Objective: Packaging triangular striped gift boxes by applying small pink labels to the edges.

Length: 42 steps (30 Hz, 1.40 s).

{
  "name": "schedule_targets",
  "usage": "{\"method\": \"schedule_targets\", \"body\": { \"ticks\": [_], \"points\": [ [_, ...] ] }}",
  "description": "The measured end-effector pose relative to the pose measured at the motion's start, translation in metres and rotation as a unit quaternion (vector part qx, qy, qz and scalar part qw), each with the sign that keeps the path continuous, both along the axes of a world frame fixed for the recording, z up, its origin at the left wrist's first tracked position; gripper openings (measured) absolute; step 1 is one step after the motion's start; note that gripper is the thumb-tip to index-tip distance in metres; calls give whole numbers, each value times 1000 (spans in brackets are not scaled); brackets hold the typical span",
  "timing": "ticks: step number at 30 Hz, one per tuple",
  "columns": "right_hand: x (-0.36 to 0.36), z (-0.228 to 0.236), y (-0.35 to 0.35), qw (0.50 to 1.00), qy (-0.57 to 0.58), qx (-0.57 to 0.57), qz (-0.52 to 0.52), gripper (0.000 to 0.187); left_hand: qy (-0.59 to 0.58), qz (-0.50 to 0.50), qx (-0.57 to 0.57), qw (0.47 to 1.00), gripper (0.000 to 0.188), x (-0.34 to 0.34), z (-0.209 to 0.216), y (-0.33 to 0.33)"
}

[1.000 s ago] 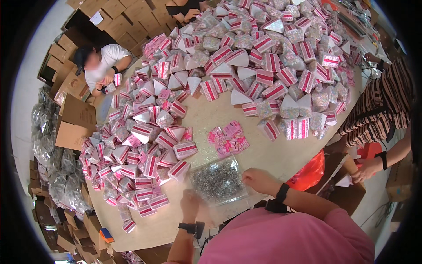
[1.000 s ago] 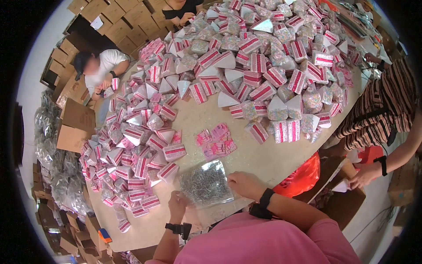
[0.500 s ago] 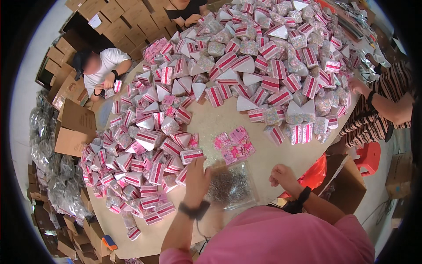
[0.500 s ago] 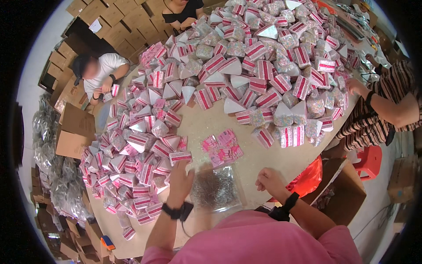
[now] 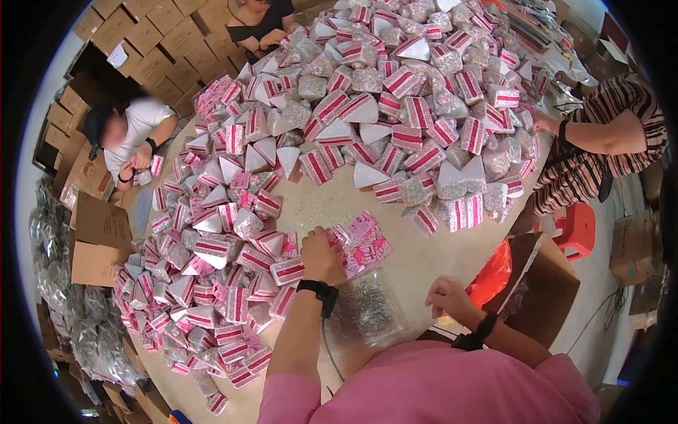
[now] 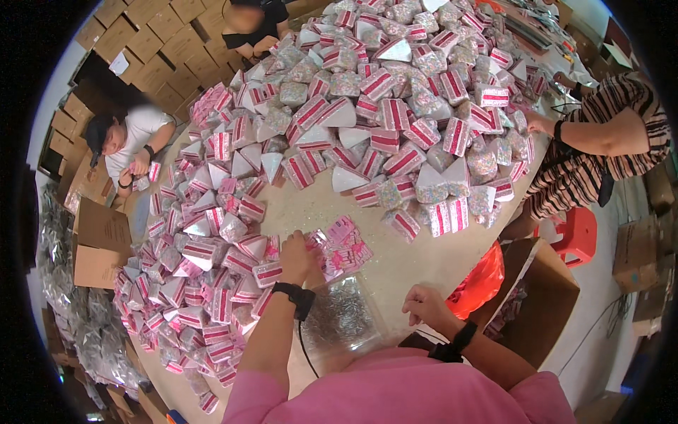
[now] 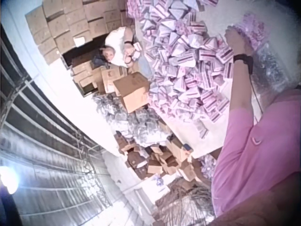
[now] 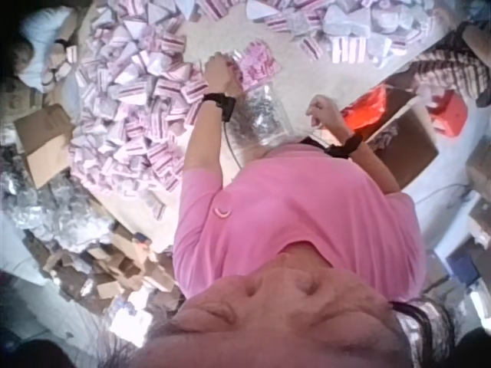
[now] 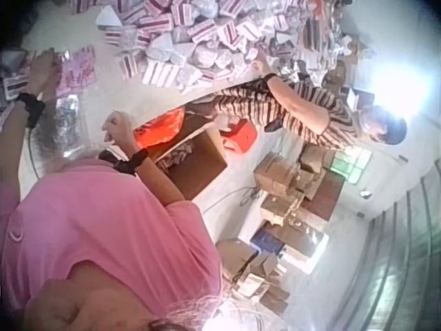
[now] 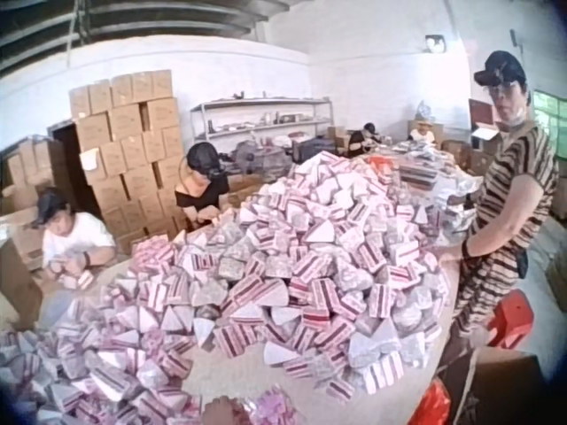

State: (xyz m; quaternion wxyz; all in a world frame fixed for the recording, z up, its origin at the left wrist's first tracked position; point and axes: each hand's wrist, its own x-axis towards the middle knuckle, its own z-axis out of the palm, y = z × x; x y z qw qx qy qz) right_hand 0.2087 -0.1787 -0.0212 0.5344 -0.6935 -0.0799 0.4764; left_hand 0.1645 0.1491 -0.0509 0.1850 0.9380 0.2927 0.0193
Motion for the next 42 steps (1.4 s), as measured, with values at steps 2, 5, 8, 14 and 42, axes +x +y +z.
{"method": "schedule_targets", "body": {
  "ticks": [2, 5, 8, 14, 42],
  "points": [
    [-4, -2, 1, 1000, -1, 12, -17, 7, -39, -3, -14, 999, 28, -3, -3, 2],
    [-2, -2, 6, 998, -2, 41, -38, 7, -88, 0, -31, 996, 23, -7, -1, 4],
    [7, 3, 11, 996, 9, 78, -51, 7, -146, 59, -146, 977, 21, -21, 21, -3],
    [35, 59, 41, 991, 18, 133, 10, 6, -258, 224, -635, 693, 15, -61, 89, -74],
    [71, 27, 17, 901, 352, 250, -23, 8, -269, -7, -254, 929, 14, -36, 85, -214]
  ]
}}
